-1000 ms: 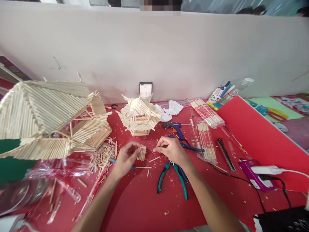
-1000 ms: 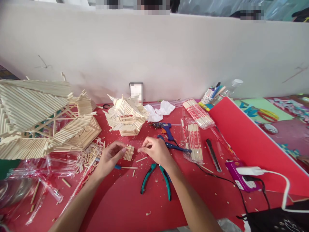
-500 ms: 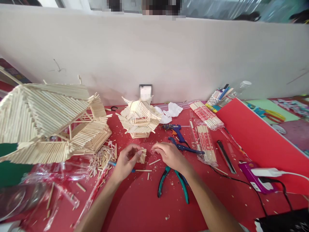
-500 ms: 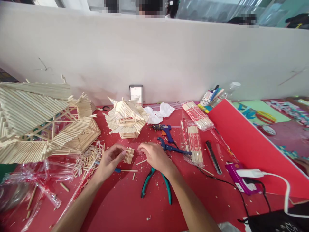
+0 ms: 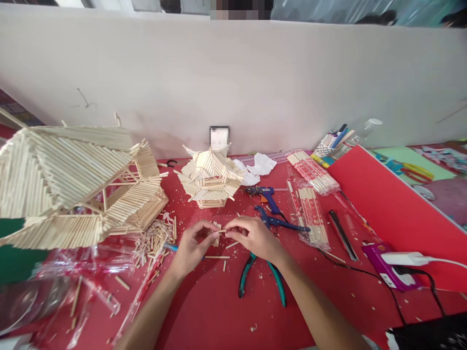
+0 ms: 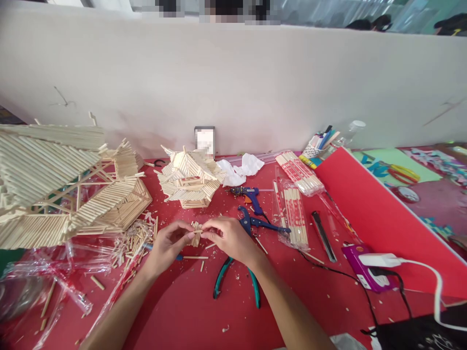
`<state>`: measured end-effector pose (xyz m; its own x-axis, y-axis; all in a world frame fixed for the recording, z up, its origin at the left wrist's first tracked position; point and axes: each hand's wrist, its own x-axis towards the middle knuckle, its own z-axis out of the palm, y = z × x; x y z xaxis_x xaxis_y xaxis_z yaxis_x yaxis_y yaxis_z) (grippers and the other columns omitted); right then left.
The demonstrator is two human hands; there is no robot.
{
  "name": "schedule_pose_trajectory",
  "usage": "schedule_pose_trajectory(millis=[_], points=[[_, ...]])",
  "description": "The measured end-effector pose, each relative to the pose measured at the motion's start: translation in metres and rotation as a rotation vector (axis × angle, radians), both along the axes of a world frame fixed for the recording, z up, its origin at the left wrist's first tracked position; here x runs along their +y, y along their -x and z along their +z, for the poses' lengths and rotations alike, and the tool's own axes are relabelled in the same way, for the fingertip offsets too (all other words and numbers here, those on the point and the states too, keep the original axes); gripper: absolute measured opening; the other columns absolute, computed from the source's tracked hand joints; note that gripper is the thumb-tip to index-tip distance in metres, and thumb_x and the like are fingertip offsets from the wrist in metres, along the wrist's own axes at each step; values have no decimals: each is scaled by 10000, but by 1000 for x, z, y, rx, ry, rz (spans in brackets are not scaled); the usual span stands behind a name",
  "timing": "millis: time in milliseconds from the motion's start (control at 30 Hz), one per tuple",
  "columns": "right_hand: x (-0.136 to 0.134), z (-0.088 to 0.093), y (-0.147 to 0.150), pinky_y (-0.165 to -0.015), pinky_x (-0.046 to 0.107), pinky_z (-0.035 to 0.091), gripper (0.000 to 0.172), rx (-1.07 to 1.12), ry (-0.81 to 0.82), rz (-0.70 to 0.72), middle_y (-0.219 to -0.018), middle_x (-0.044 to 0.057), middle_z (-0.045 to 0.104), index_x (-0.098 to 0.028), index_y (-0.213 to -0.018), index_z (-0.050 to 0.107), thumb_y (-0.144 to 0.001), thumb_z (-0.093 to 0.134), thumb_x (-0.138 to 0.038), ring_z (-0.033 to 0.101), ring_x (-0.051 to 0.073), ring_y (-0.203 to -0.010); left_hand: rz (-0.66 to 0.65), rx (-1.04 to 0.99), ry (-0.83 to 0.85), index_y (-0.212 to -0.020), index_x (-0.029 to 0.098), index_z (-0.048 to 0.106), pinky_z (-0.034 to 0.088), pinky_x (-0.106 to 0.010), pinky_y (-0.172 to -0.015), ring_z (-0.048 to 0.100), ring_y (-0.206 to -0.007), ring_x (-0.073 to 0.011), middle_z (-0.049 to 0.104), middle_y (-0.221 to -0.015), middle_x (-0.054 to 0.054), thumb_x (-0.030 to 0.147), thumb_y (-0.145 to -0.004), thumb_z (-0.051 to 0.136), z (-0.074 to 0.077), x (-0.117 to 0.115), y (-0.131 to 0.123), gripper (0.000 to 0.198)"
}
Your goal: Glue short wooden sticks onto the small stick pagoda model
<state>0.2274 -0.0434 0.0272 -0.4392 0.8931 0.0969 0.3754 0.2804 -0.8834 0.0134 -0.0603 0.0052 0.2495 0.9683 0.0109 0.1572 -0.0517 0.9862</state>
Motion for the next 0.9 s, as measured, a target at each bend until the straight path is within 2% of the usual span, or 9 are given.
schedule_pose_trajectory(millis=[267, 400, 533, 633, 733, 900], points=[[0, 1, 0, -617, 243, 435, 108, 35, 13, -27, -801, 4, 681, -210, -883, 654, -930, 617, -299, 588, 133, -673, 32, 153, -50, -892, 187, 638, 462, -281, -726, 603, -754, -156, 655, -806, -10, 420, -923, 615, 2, 3, 3, 236], [3, -2, -4, -638, 244, 427, 77, 39, 11, -30, -770, -17, 618, -213, -888, 567, -934, 592, -268, 568, 125, -674, 131, 231, -123, -769, 193, 524, 407, -260, -656, 519, -679, -133, 555, -719, 24, 418, -920, 602, 6, 5, 11, 282], [3, -2, -5, -647, 247, 418, 94, 46, 25, -18, -789, -13, 603, -221, -900, 519, -965, 546, -283, 558, 131, -701, 138, 290, -160, -672, 201, 412, 333, -261, -603, 406, -608, -117, 427, -628, 44, 384, -959, 534, 10, 3, 17, 361], [2, -1, -5, -653, 252, 416, 111, 33, 23, -8, -788, -10, 605, -221, -898, 521, -976, 531, -299, 557, 133, -704, 114, 150, -121, -705, 203, 414, 326, -268, -612, 389, -620, -119, 418, -656, 40, 397, -998, 465, 9, 0, 18, 355], [2, -1, -5, -655, 254, 417, 119, 17, 17, -12, -782, -12, 599, -219, -892, 526, -974, 538, -306, 557, 133, -696, 28, -100, -68, -771, 204, 443, 355, -276, -658, 429, -670, -126, 450, -726, 26, 399, -1015, 433, 7, -1, 16, 312], [3, -2, -6, -640, 255, 415, 136, 4, 21, -30, -777, -13, 604, -220, -888, 524, -976, 537, -323, 557, 131, -673, -81, -620, 160, -770, 205, 407, 358, -266, -624, 426, -642, -115, 412, -745, 28, 406, -922, 576, 6, 0, 9, 302]])
